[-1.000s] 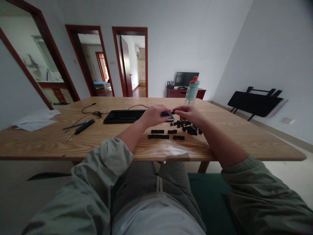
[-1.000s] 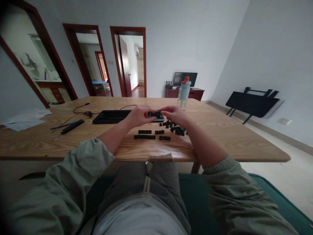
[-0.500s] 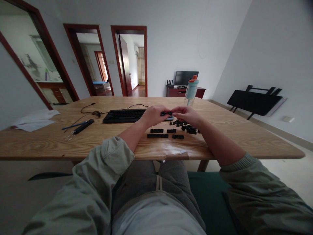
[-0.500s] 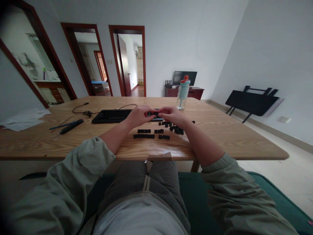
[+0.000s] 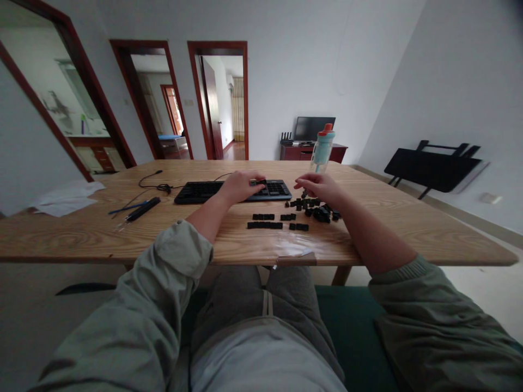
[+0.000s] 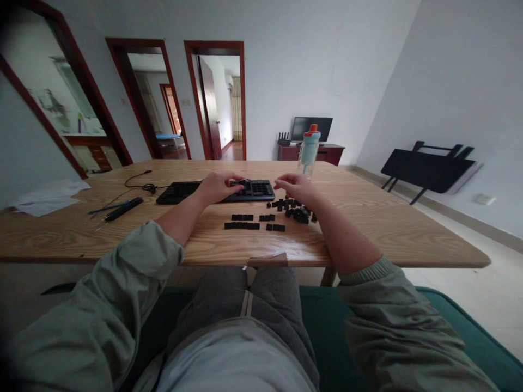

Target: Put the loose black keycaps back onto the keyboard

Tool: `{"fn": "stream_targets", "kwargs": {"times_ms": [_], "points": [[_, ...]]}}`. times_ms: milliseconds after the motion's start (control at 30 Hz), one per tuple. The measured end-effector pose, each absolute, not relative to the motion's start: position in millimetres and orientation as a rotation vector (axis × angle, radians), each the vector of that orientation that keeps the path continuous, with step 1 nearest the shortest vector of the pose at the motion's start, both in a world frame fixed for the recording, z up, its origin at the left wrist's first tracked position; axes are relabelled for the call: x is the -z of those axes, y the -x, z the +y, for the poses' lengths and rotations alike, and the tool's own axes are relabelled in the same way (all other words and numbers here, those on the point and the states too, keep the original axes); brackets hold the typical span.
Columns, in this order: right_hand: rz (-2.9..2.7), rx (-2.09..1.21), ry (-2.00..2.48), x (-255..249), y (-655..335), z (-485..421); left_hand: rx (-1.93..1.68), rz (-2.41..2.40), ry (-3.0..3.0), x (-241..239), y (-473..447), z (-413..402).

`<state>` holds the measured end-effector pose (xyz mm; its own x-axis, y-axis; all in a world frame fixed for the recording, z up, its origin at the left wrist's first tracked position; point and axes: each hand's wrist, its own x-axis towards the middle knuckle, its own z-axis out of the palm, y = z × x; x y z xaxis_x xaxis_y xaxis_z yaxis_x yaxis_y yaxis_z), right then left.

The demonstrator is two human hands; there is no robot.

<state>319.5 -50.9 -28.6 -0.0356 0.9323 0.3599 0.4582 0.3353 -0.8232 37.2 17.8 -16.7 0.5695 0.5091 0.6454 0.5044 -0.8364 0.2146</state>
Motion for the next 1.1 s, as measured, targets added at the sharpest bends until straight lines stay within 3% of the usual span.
{"fn": "stream_targets", "kwargs": {"times_ms": [333,633,1100], "points": [[-1.596,-0.254,1.685,33.5,-355.8,-46.7,-0.956,1.335,-2.599,39.5,78.5,78.9],[-1.706,-0.161,1.733,42.2,-363.0,-42.7,-0.65,1.341,-2.716,43.7,63.7,72.4],[-1.764,-0.117,1.704,44.0,-364.0,-40.7,-0.609,1.431,-2.842,46.3,46.1,68.1]]}}
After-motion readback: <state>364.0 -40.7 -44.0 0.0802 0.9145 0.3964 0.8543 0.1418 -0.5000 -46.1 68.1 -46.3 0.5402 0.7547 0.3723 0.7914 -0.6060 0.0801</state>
